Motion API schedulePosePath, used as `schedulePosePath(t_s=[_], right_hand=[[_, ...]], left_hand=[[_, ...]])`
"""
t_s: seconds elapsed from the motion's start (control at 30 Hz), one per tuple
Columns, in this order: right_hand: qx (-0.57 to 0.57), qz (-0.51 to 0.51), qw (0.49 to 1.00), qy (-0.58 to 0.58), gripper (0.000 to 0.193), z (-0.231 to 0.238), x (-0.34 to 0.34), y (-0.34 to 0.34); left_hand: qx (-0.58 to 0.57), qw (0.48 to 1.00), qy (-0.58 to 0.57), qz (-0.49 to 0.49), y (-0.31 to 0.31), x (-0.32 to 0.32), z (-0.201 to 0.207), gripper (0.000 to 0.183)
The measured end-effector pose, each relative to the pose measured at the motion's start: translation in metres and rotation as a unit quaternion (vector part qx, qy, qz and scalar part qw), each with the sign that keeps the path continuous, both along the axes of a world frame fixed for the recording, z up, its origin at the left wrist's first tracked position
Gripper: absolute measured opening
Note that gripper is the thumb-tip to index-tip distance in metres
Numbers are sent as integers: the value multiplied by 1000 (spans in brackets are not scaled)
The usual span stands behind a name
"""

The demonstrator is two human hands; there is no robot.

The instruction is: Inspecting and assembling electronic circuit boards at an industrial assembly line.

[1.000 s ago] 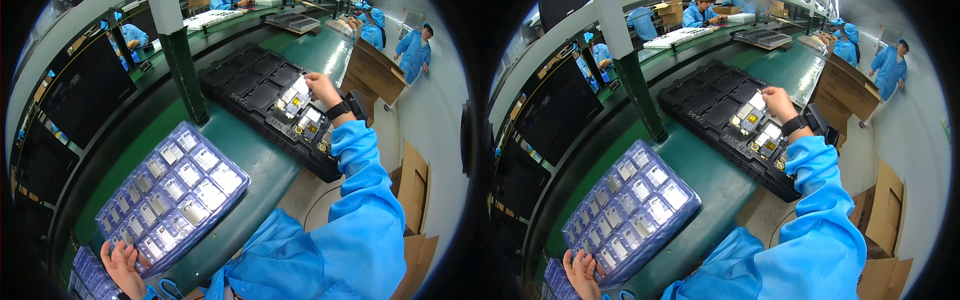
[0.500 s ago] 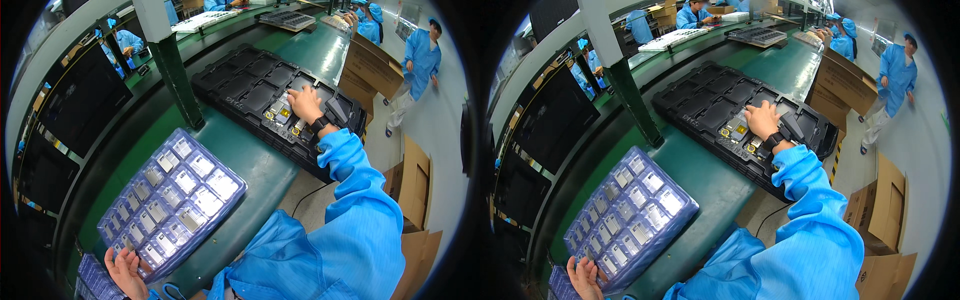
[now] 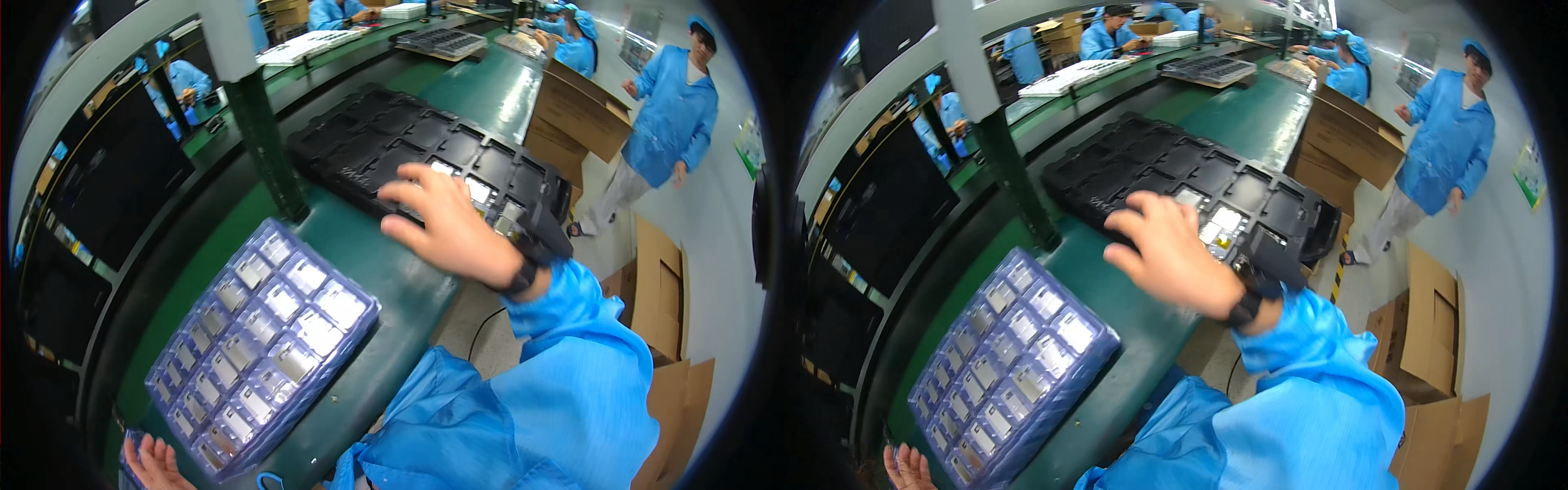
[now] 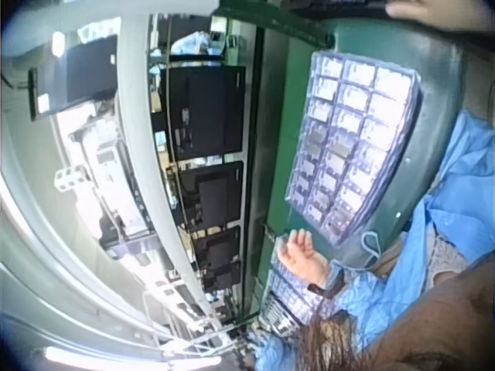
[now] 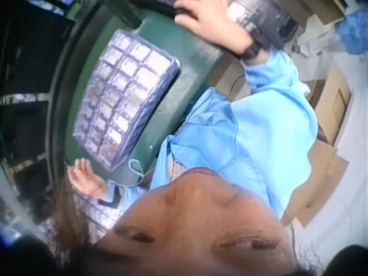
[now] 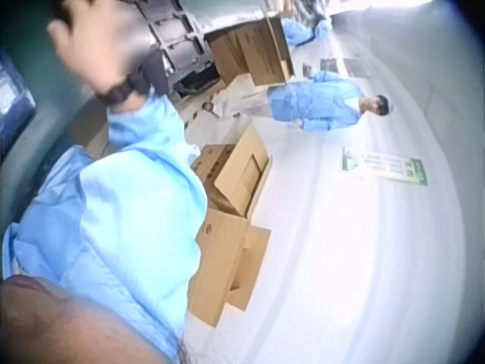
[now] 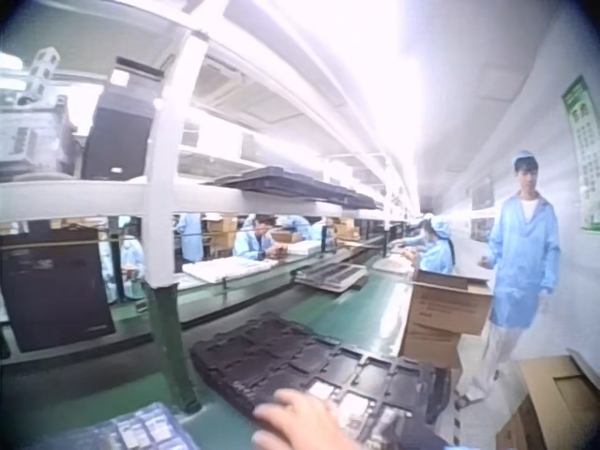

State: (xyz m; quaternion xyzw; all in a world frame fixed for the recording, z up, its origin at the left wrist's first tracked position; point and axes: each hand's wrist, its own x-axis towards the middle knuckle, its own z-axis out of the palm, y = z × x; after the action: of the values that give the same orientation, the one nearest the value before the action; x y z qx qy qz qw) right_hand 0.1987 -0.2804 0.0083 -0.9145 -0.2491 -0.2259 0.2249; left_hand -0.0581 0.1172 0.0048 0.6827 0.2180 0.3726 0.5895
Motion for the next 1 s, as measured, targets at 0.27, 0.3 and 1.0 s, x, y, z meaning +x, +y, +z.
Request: schedulePosePath(t_s=[0.27, 0.3, 1.0], right_hand=[[178, 74, 980, 41, 21, -49, -83, 71], [248, 70, 965, 52, 24, -67, -80, 69], [721, 84, 589, 355, 50, -187, -8, 21]], left_hand=[[-67, 993, -92, 13, 96, 19, -47, 31], [-76, 993, -75, 55, 103, 27, -52, 30], [229, 839, 328, 369, 259, 112, -119, 27]])
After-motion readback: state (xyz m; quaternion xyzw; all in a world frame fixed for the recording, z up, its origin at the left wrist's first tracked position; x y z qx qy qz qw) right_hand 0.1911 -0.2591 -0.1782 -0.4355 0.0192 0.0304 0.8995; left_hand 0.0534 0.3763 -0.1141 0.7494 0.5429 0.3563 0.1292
